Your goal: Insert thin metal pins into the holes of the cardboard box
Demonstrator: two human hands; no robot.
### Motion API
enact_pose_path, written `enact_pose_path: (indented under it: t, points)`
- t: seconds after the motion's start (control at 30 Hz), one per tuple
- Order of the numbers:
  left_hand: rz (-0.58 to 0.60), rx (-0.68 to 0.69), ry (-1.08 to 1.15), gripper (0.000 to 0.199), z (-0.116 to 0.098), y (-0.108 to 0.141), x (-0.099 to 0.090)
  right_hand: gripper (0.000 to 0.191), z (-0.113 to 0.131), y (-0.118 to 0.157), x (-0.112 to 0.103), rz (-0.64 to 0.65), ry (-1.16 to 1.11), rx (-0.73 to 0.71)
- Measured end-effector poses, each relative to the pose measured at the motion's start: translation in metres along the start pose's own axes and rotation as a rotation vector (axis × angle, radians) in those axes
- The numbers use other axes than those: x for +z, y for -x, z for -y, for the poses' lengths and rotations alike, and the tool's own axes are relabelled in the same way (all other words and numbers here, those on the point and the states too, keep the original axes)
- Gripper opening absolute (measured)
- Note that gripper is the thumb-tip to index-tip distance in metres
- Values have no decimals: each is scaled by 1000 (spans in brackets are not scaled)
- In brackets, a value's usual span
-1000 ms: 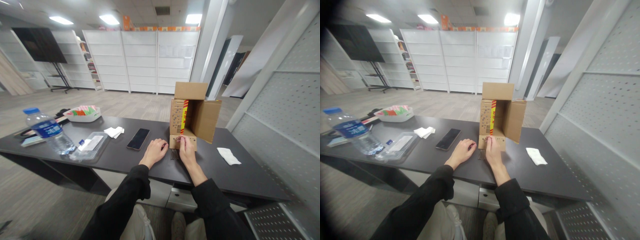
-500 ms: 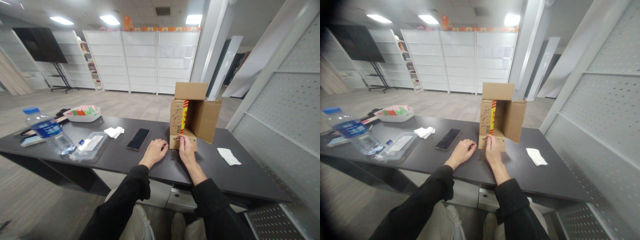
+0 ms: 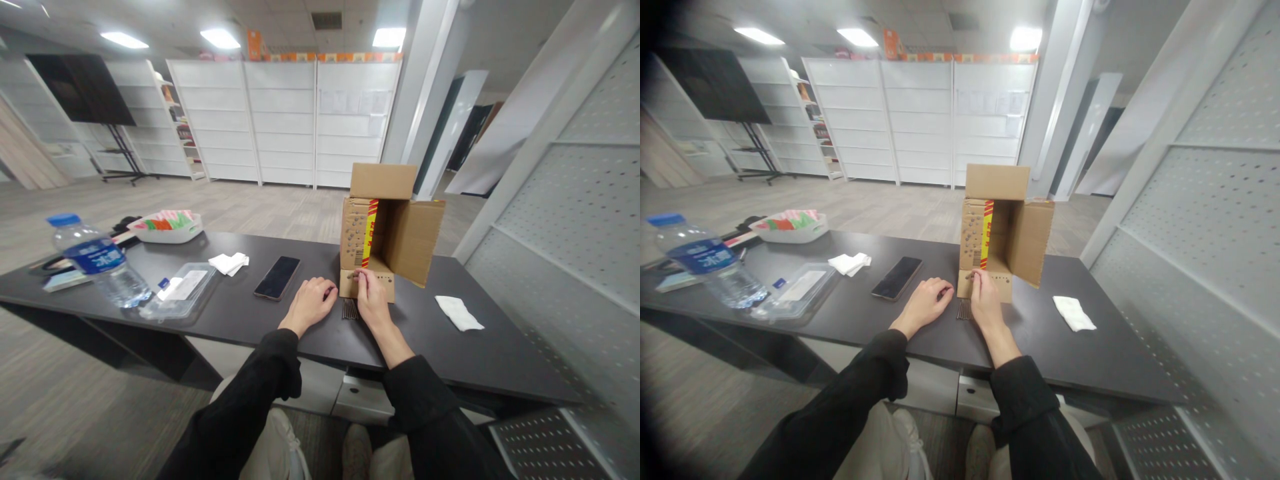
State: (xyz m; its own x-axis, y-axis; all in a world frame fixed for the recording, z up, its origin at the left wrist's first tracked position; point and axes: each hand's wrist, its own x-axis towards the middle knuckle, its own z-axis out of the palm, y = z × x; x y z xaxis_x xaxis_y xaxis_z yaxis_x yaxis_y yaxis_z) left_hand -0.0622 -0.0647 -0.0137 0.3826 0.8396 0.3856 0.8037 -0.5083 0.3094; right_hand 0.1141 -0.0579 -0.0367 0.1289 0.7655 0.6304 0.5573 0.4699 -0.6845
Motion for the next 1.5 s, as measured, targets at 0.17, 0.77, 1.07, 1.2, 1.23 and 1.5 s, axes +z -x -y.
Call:
enact_pose_path:
  t: [0.17, 0.77, 1.07, 1.2, 1.23, 1.5]
  points:
    - [-1, 2, 0, 20, 0, 0, 0, 31, 2, -1, 0, -19, 59, -58]
    - [9, -7, -2, 20, -1, 0, 0, 17, 4, 0, -1, 19, 233, -9]
    - [16, -10, -13, 21, -1, 0, -1, 18, 10, 2, -3, 44, 275, 6]
    - [17, 0, -14, 22, -1, 0, -1, 17, 13, 6, -7, 110, 301, -27]
    - [14, 5, -14, 22, -1, 0, -1, 17, 14, 7, -8, 132, 309, -42]
    - [8, 4, -11, 22, 0, 0, 0, 14, 30, 10, -30, 424, 344, -155]
